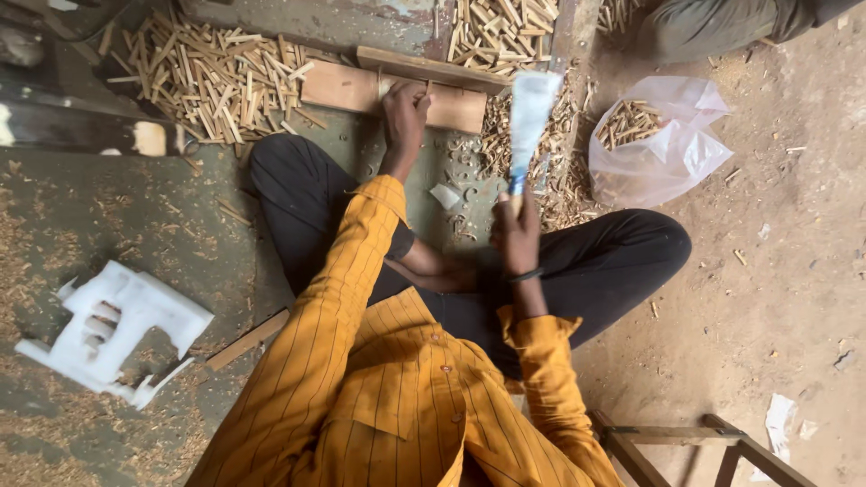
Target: The person sits on the floor of a woodworking shop and shaves small wooden pieces with a wide handheld blade, working one piece at a time and setting shaved pieces aside among wood shavings.
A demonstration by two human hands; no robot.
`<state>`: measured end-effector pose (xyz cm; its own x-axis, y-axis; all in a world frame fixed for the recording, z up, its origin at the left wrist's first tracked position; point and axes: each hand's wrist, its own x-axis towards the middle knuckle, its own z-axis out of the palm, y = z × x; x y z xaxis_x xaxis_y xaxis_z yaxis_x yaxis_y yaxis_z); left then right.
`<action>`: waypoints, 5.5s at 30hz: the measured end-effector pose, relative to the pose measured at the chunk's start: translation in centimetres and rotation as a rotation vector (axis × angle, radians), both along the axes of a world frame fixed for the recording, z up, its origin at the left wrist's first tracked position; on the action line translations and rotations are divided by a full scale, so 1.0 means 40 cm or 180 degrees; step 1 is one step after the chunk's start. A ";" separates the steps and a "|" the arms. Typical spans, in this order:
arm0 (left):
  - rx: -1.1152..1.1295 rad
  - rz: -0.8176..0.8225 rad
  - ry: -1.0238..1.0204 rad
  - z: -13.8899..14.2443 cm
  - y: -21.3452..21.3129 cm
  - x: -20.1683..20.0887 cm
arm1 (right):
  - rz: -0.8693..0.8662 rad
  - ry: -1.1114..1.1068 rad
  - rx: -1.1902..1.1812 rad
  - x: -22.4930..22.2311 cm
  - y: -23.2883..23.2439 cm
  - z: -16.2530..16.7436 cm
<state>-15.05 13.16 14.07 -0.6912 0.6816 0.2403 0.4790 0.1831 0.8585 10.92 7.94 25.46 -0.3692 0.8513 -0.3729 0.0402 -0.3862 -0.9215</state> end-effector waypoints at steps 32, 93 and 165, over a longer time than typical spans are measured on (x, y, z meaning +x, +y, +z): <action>-0.0378 -0.0612 -0.3644 -0.097 -0.331 0.160 | 0.0846 -0.1497 0.0982 -0.226 -0.176 -0.257; -0.0096 -0.1343 -0.3486 -0.048 -0.254 0.147 | 0.0234 -0.1078 0.0338 -0.273 -0.187 -0.179; 0.0173 -0.0102 -0.0849 0.026 -0.060 -0.001 | 0.0345 -0.0745 -0.0804 -0.116 -0.131 -0.147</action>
